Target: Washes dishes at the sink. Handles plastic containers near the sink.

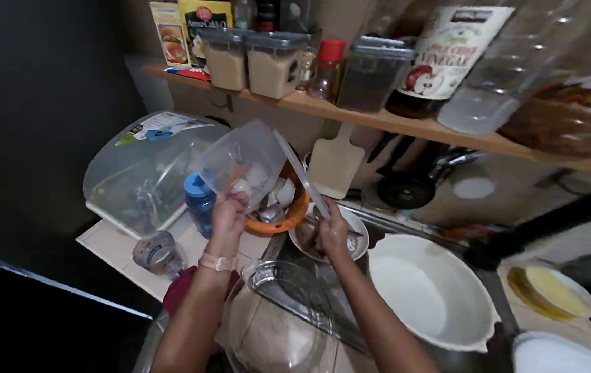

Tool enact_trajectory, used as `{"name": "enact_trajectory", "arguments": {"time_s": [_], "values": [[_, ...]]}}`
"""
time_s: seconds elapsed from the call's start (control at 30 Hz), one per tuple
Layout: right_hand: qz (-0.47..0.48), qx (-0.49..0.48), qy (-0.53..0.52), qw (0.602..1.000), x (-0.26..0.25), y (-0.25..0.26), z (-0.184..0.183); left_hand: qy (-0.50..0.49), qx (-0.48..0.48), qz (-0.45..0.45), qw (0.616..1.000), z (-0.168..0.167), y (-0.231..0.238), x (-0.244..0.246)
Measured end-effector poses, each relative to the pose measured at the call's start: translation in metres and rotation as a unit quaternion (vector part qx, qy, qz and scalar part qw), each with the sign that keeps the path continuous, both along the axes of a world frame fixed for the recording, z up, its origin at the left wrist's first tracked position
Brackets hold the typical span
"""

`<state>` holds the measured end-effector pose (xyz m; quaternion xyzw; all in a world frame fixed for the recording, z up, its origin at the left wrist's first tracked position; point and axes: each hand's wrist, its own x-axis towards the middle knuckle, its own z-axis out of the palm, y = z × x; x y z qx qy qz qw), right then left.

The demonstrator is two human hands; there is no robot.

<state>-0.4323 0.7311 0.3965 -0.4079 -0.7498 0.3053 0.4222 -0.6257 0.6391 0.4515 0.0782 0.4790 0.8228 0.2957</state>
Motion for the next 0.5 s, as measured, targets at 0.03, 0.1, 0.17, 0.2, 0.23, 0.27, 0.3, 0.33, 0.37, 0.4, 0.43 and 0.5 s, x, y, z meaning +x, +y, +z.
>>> {"name": "enact_trajectory", "arguments": {"time_s": [0.03,0.1,0.17,0.2,0.23,0.27,0.3,0.33,0.37,0.4,0.43,0.5], "values": [[-0.001,0.001,-0.003,1.000,0.018,-0.010,0.003,0.007,0.001,-0.004,1.000,0.003,-0.009,0.006],[-0.011,0.021,0.003,1.000,0.057,-0.025,-0.001,0.026,0.004,-0.017,1.000,0.006,-0.026,0.020],[-0.028,0.049,0.016,0.998,0.102,-0.036,-0.012,0.043,0.004,-0.036,0.998,0.006,-0.045,0.037],[-0.038,0.064,0.022,0.997,0.125,-0.041,-0.015,0.047,0.007,-0.051,0.998,0.006,-0.052,0.046],[-0.055,0.083,0.022,0.995,0.149,-0.046,-0.017,0.053,0.009,-0.074,0.996,0.006,-0.060,0.056],[-0.076,0.105,0.017,0.991,0.174,-0.052,-0.016,0.064,0.015,-0.103,0.993,0.006,-0.067,0.067],[-0.097,0.122,0.010,0.988,0.199,-0.057,-0.014,0.073,0.026,-0.133,0.988,0.007,-0.074,0.080],[-0.119,0.136,0.004,0.983,0.222,-0.064,-0.012,0.085,0.035,-0.168,0.982,0.008,-0.079,0.094],[-0.142,0.153,-0.004,0.978,0.244,-0.070,-0.010,0.104,0.038,-0.205,0.972,0.009,-0.082,0.109],[-0.161,0.164,-0.011,0.973,0.265,-0.076,-0.011,0.129,0.040,-0.247,0.960,0.011,-0.084,0.124],[-0.173,0.166,-0.022,0.970,0.284,-0.083,-0.013,0.164,0.036,-0.290,0.942,0.012,-0.086,0.137],[-0.177,0.150,-0.047,0.972,0.321,-0.094,-0.019,0.268,-0.008,-0.362,0.893,0.018,-0.087,0.165]]}}
